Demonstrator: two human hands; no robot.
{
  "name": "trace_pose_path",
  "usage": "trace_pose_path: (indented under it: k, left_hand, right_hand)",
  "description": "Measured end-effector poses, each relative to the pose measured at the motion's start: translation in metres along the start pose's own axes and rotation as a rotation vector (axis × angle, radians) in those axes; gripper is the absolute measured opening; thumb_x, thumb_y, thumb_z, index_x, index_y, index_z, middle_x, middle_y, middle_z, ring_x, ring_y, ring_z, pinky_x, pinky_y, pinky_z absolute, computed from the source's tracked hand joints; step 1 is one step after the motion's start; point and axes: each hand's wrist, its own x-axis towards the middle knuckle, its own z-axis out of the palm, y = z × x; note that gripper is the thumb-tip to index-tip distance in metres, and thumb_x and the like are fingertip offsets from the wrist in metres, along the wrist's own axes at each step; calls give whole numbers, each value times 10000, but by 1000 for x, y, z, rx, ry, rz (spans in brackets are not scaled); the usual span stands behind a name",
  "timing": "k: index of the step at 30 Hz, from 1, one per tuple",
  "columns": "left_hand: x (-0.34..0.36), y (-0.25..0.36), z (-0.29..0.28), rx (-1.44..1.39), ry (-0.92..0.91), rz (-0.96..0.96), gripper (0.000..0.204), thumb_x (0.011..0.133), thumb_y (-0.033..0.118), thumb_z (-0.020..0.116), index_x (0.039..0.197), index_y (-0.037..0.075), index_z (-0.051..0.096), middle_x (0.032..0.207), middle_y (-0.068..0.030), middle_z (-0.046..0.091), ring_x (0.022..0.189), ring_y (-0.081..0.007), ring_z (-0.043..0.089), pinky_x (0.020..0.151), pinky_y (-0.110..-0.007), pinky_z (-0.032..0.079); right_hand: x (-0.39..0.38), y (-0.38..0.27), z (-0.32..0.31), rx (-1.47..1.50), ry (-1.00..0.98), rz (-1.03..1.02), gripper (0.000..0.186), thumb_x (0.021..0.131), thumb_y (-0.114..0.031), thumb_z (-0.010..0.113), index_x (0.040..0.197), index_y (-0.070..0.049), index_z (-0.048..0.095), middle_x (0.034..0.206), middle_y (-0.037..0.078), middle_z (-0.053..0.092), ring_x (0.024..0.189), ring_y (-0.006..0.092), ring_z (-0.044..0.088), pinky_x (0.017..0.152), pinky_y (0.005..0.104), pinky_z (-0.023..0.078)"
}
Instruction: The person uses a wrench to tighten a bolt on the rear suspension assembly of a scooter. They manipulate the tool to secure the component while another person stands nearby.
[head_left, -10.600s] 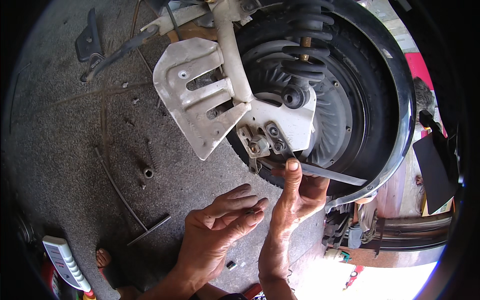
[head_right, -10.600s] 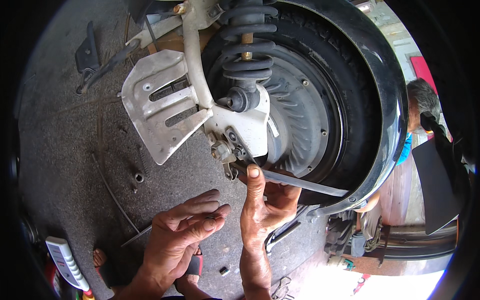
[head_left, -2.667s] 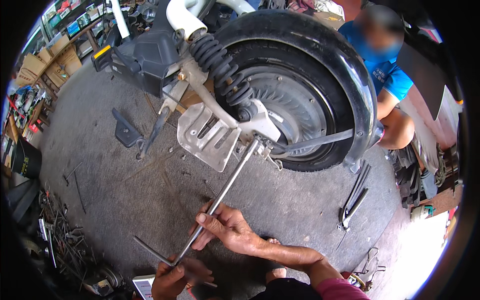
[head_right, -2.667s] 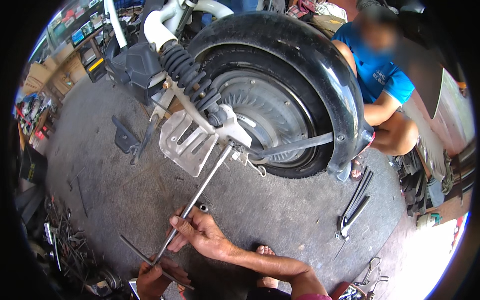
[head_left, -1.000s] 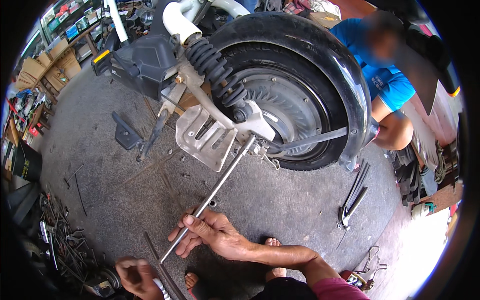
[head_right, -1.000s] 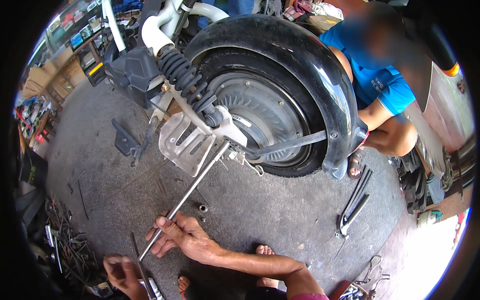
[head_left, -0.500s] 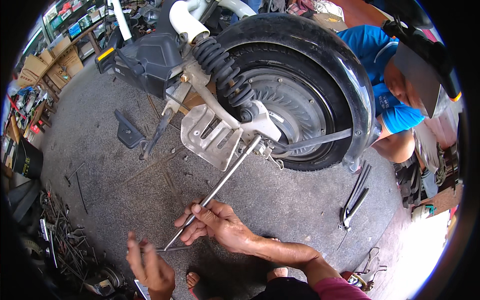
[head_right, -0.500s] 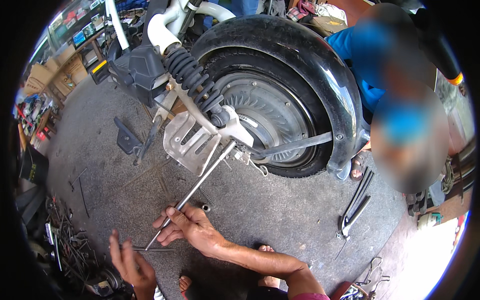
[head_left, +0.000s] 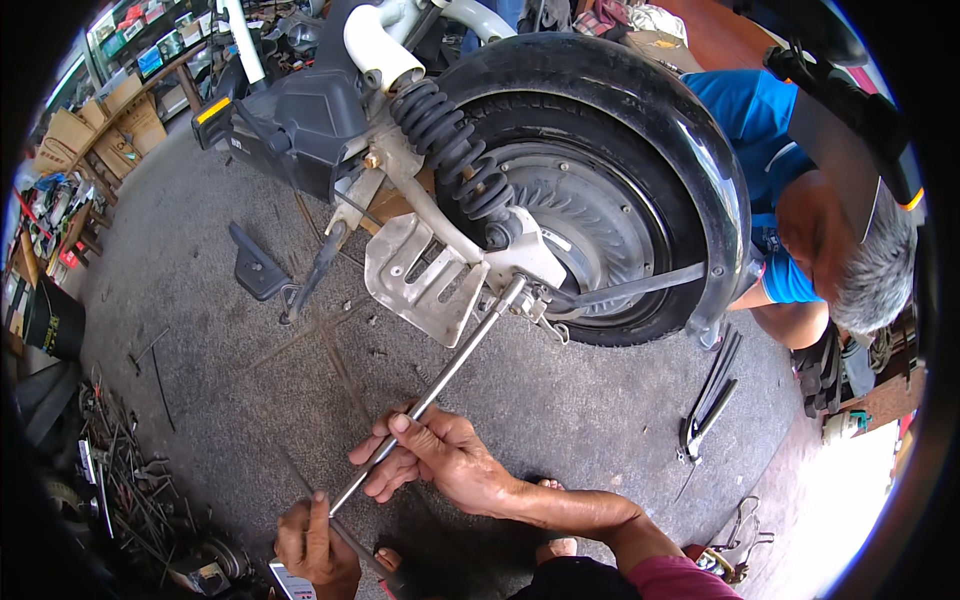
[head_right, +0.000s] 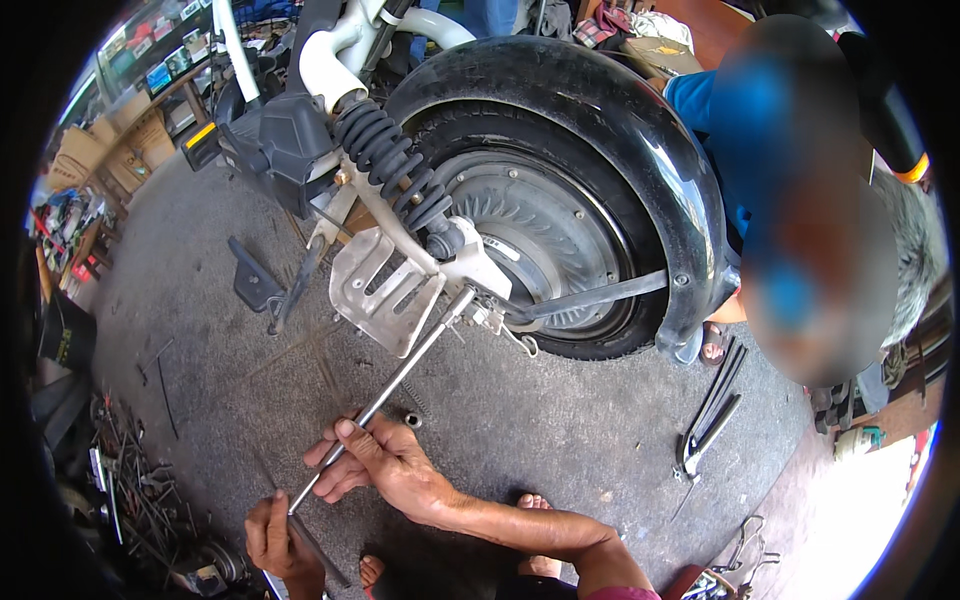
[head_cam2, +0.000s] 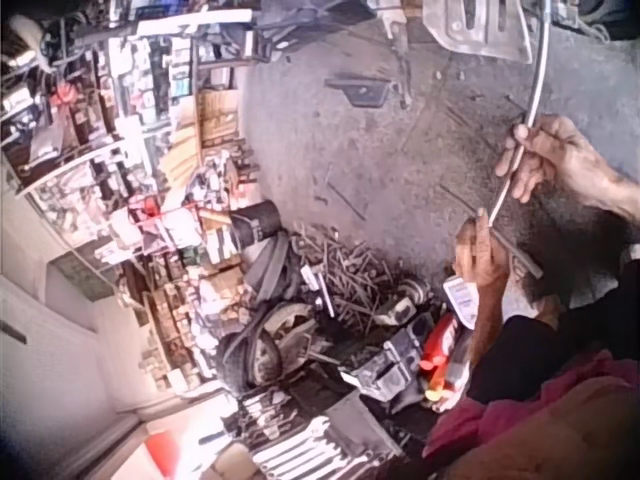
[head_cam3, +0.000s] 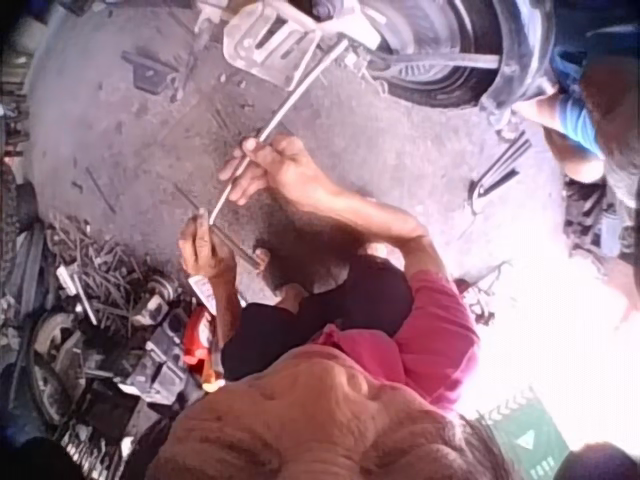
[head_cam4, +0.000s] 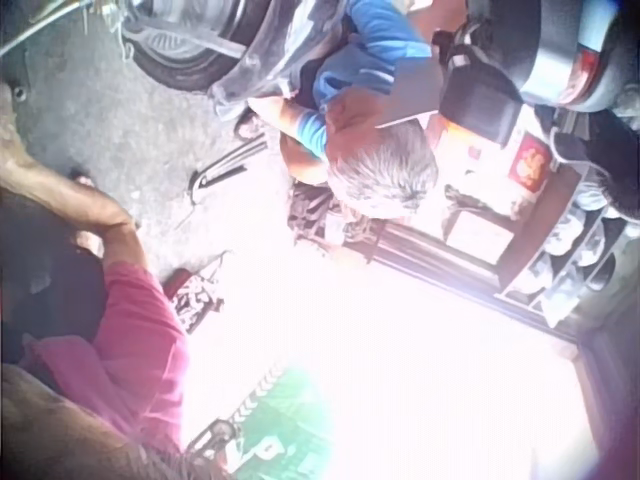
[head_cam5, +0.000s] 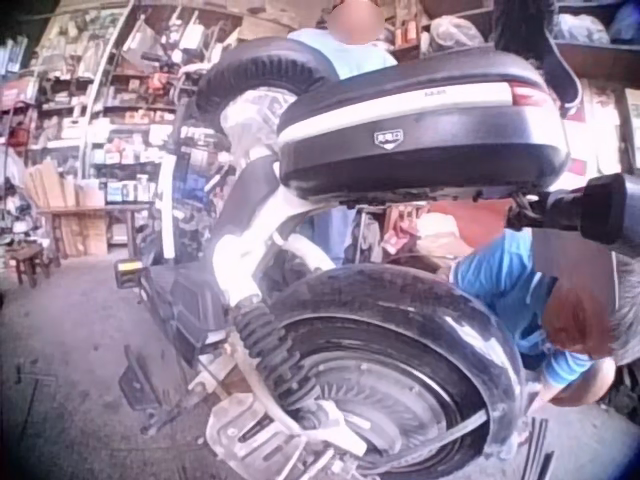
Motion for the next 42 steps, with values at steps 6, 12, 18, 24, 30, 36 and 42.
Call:
trace_pose_path:
  k: [6,12,18,24,30,36,42]
  left_hand:
    - [-10,4,-22,-1244,23,-1151,343,846,-8,631,1180,-20,555,863,-92,642,701,-152,600,602,-262,462]
    - [4,0,-14,-439,-353,-87,390,856,10,638,1227,-8,518,949,-89,636,749,-132,599,602,-266,469]
    - [-13,21,9,-571,316,-693,418,930,146,586,1265,-51,433,769,-47,603,548,-80,512,494,-190,399]
    - [7,13,-21,-1128,-479,-1027,373,877,301,677,1039,-11,551,633,-17,557,421,-59,434,377,-205,307]
    - [-7,2,-16,-231,-279,-76,432,839,30,643,1233,-29,477,863,-132,658,635,-173,620,609,-314,518]
    - [-1,15,-22,-1083,-157,-866,300,936,311,590,804,47,540,631,-24,543,501,-75,441,450,-208,339]
    - [-4,3,-17,-293,-378,-25,347,862,11,593,1180,-37,463,969,-135,626,745,-159,614,624,-276,504]
  right_hand:
    - [-1,0,-2,7,-7,28,338,1042,-256,355,1125,51,470,1075,254,622,842,284,698,714,372,599]
    - [-6,2,-3,5,35,24,321,1040,-247,361,1140,40,464,1097,261,612,858,291,692,728,374,595]
    - [0,4,-3,73,26,-22,328,1038,-251,369,1167,34,467,1106,272,608,849,296,693,730,382,594]
    - [-5,7,-7,36,85,-12,357,1033,-283,382,1174,36,457,1082,263,621,815,283,698,697,372,598]
    - [-9,18,6,-106,89,-29,389,1030,-303,386,1188,48,441,1086,246,629,827,271,697,692,351,595]
    - [-10,17,2,-120,85,-37,396,1032,-302,377,1193,55,440,1050,251,639,840,276,696,700,347,593]
    - [-13,14,2,-127,110,-53,374,1039,-282,359,1187,50,444,1036,251,637,828,277,694,700,348,590]
